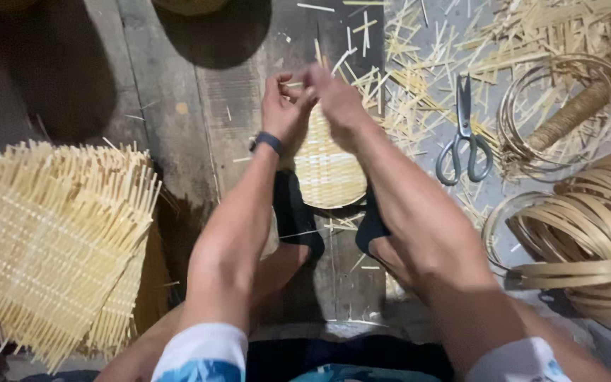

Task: The person places a circular bamboo frame onto a woven bamboo mat, then uses shears to trim the excess bamboo strips around the frame's edge. The person repeats this process multiple times, stacking the finished pieces and handling bamboo mats and frames.

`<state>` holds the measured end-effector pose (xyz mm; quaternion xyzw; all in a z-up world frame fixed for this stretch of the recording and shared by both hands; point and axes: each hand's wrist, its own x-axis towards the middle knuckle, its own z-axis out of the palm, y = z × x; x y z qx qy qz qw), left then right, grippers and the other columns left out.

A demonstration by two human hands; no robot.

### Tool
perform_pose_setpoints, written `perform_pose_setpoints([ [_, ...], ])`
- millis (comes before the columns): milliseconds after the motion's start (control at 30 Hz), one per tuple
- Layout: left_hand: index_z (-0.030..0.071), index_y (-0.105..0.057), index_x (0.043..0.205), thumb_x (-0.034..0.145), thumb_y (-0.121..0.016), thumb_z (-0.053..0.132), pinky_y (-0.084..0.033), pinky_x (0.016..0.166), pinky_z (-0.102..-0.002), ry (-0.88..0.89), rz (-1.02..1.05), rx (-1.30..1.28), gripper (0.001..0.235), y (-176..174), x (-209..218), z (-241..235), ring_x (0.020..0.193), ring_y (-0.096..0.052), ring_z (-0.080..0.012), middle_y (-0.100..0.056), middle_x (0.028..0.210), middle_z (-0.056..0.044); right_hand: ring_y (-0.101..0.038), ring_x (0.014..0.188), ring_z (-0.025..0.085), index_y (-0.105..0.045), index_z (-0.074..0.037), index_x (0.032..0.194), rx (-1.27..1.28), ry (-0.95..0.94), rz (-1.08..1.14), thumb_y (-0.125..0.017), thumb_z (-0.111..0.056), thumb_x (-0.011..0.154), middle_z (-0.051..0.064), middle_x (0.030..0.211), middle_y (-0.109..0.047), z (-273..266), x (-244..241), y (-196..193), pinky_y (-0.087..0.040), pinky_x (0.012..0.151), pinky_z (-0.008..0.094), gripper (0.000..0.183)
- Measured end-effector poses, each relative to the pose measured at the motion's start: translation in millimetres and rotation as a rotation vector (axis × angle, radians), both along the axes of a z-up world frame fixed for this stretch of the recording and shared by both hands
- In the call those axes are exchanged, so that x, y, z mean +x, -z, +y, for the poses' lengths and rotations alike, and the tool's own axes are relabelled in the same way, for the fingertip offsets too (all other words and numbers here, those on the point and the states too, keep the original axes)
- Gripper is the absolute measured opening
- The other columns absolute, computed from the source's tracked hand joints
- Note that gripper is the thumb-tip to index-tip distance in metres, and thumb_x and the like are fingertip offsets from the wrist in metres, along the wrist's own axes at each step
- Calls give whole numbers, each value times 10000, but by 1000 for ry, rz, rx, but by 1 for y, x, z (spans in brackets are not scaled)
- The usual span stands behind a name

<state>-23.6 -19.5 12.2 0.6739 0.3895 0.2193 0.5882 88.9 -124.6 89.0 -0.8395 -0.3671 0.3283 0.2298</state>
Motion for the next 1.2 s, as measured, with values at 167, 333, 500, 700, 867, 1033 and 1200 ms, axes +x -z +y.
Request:
perform_pose_setpoints([
  [167, 61, -726, 980, 1040, -663, 281, -527, 810, -417, -364, 327, 520, 237, -37, -53, -38, 837, -663, -308, -687, 883, -144, -661, 905, 255, -749, -222, 842, -184, -104, -2, -595, -602, 914, 78, 894, -721, 21, -10, -52, -476, 881, 460, 417],
  [333, 70, -797, 914, 948, -700, 385, -529, 710, -438, -200, 476, 203, 331, -17, -72, -42, 725, -705, -338, -727, 810, -218, -673, 906, 312, -795, -198, 896, -200, -92, -4, -661, -616, 911, 124, 878, -719, 24, -6, -71, -492, 825, 499, 439],
  [500, 37, -808, 880, 906, -781, 364, -535, 635, -397, -240, 253, -136, 330, 35, -80, -18, 634, -702, -228, -749, 790, -171, -688, 1022, 350, -765, -173, 1003, -232, -40, 1, -675, -597, 906, 175, 979, -737, 27, -17, -56, -500, 941, 464, 443],
  [700, 60, -788, 990, 686, -881, 304, -546, 751, -432, -51, 368, 528, 401, 27, -74, 17, 809, -684, -293, -777, 929, -175, -627, 1117, 303, -667, -46, 1177, 370, 270, 90, -616, -303, 1070, 181, 1196, -631, -14, 20, -43, -506, 983, 424, 283],
  [867, 55, -660, 1286, 753, -889, 353, -550, 845, -402, 509, 337, 263, 652, -47, -9, 11, 971, -695, -273, -738, 1062, -155, -584, 1118, 395, -733, -39, 1149, -4, -289, -480, -659, -402, 998, 214, 1177, -633, -176, 102, -115, -475, 943, 502, 400],
  [1033, 81, -714, 1154, 816, -854, 226, -581, 867, -391, 652, 226, 473, 395, -152, 0, -19, 962, -721, -251, -744, 1053, -122, -700, 955, 331, -784, -105, 1164, -366, -70, -328, -620, -449, 996, 161, 1074, -752, -337, 101, -175, -544, 898, 527, 417],
  [1200, 93, -641, 1022, 809, -785, 89, -568, 816, -435, 809, 295, 712, 256, -191, -24, -68, 960, -660, -318, -660, 1023, -142, -701, 826, 285, -747, -106, 1168, -452, 308, 44, -640, -408, 986, 129, 1007, -759, -377, 76, -51, -588, 793, 479, 369],
])
